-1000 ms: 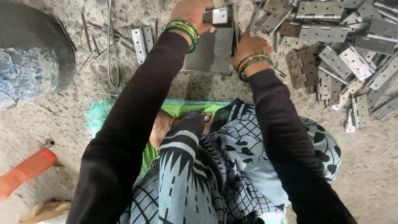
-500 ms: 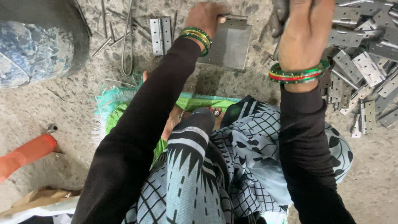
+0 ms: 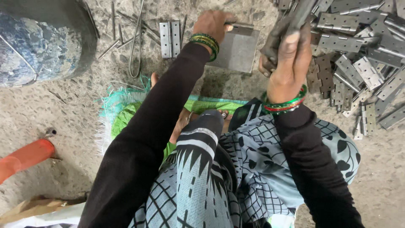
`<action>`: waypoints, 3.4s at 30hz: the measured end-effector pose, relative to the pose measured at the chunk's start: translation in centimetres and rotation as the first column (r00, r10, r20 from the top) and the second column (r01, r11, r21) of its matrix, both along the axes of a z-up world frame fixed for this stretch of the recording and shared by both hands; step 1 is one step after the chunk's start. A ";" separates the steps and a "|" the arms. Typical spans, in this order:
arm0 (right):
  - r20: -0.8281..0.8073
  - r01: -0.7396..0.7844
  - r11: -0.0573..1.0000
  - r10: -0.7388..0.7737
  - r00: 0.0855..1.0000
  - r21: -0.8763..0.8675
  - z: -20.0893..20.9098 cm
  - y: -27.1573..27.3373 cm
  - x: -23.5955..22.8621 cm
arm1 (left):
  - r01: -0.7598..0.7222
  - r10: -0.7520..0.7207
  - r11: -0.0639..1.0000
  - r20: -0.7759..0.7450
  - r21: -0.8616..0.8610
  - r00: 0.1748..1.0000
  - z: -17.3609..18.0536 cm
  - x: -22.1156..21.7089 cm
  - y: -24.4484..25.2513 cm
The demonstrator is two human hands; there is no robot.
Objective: The person sits on the floor and assembles metal hinges by inserting pins into hinge plates using a metal block and a hammer. The person repeatedly picks up hinge plates, aligns them, inserts pins, and strikes them with a hammer to secure the assembly.
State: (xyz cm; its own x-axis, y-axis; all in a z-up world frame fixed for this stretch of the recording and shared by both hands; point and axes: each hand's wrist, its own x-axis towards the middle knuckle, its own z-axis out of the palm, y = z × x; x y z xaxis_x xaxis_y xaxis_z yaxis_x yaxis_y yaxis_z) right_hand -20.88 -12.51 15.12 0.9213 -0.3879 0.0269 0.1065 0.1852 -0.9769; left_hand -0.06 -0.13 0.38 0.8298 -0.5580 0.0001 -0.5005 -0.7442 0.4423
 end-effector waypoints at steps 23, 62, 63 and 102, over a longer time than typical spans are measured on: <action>-0.292 -0.020 0.664 0.355 0.888 0.747 -0.9 -0.3 1.3 | -0.025 0.097 0.968 -0.281 0.249 0.955 -0.4 1.1 -0.1; 0.023 0.060 0.896 -0.056 0.998 -0.440 -2.7 0.3 0.2 | 0.072 -0.033 0.992 0.334 -0.105 0.942 4.4 -7.2 6.5; -0.077 0.043 0.832 -0.103 0.992 -0.553 -4.1 0.5 0.2 | 0.011 0.025 0.993 0.300 -0.116 0.954 5.0 -7.9 6.9; -0.435 -0.427 0.282 0.036 0.900 -0.859 -8.6 -1.2 0.2 | -0.359 0.344 0.930 -0.153 -0.085 0.926 2.1 -6.9 12.4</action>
State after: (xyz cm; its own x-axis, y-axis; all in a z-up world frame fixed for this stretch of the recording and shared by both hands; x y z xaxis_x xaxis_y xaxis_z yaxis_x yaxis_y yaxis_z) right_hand -20.69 -13.70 6.56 0.9969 -0.0502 -0.0605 -0.0728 -0.8805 -0.4685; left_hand -7.00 12.25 2.50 0.9691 -0.2334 -0.0798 -0.1465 -0.8049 0.5750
